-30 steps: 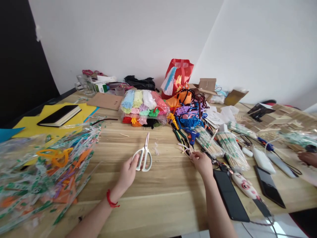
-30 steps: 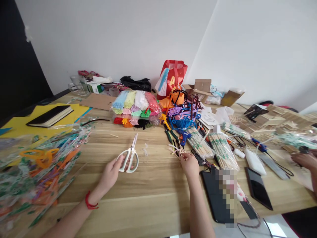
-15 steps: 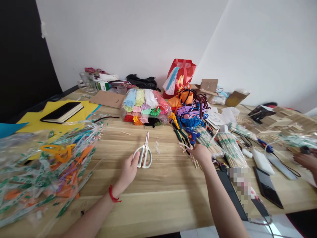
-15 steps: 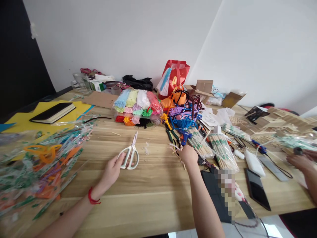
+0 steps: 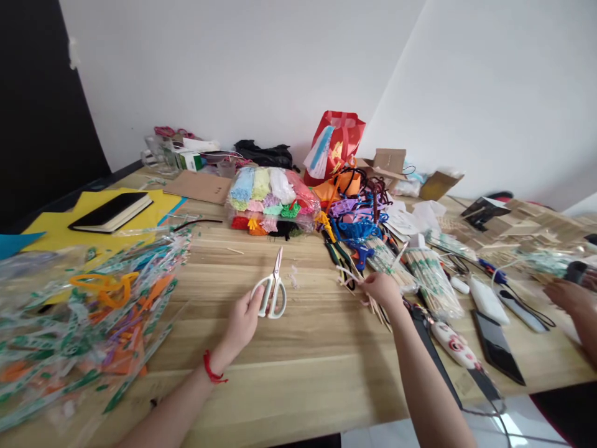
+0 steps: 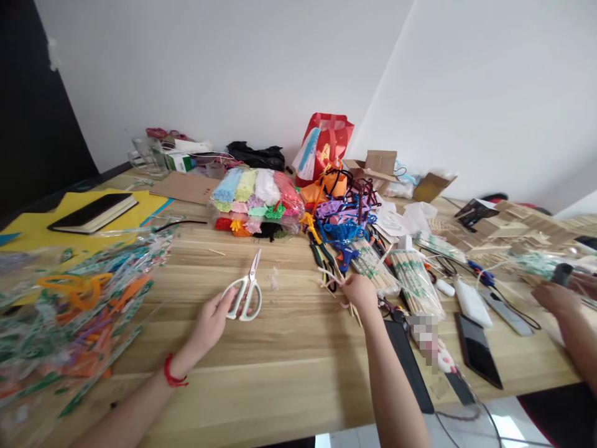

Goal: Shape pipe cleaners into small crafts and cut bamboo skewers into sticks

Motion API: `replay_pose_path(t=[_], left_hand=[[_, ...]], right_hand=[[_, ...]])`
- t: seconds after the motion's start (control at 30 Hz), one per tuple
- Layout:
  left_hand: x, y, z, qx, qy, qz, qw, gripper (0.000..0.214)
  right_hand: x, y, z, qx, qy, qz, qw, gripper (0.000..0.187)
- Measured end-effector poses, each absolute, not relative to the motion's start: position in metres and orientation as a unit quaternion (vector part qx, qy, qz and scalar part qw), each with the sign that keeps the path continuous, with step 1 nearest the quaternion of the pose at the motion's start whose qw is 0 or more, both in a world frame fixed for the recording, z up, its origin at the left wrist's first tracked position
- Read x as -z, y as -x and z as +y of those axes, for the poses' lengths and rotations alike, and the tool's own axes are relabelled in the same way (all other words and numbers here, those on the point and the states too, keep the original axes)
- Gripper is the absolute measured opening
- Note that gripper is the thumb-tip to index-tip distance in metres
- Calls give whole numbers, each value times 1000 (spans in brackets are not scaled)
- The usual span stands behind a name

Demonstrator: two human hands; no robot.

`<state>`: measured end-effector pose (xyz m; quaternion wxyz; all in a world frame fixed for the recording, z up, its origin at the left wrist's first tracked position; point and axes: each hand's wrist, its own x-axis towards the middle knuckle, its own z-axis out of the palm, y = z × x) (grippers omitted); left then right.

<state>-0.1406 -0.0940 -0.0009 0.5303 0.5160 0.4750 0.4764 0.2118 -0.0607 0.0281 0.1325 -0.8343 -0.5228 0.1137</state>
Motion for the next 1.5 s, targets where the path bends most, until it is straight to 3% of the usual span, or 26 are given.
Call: replay_pose_path(t=[0.17,0.4,0.5,0.77,1.1,1.33,1.5], left_hand=[[-3,139,-96,-460,-532,488,517,48],[1,139,-94,-473,-520,486,520,47],[6,138,-94,-487,-518,477,516,45],[17,139,-92,-491,-531,480,497,47],[14,137,-87,-508,-499,478,515,46],[17,137,-87,-487,-527,489,496,45],[19,138,-88,-485,-528,490,497,43]], right_hand=[[-14,-204,-66,-166,811,-531,181,7],[-25,-216,-58,-143,805,-498,289,45],[-23,-213,-49,-125,786,-523,306,46],[-5,-183,-13,-96,775,-574,245,21],[-51,-235,19,-128,809,-555,141,43],[-26,-217,17,-178,775,-602,77,4],[-13,-207,13,-157,783,-596,91,18]])
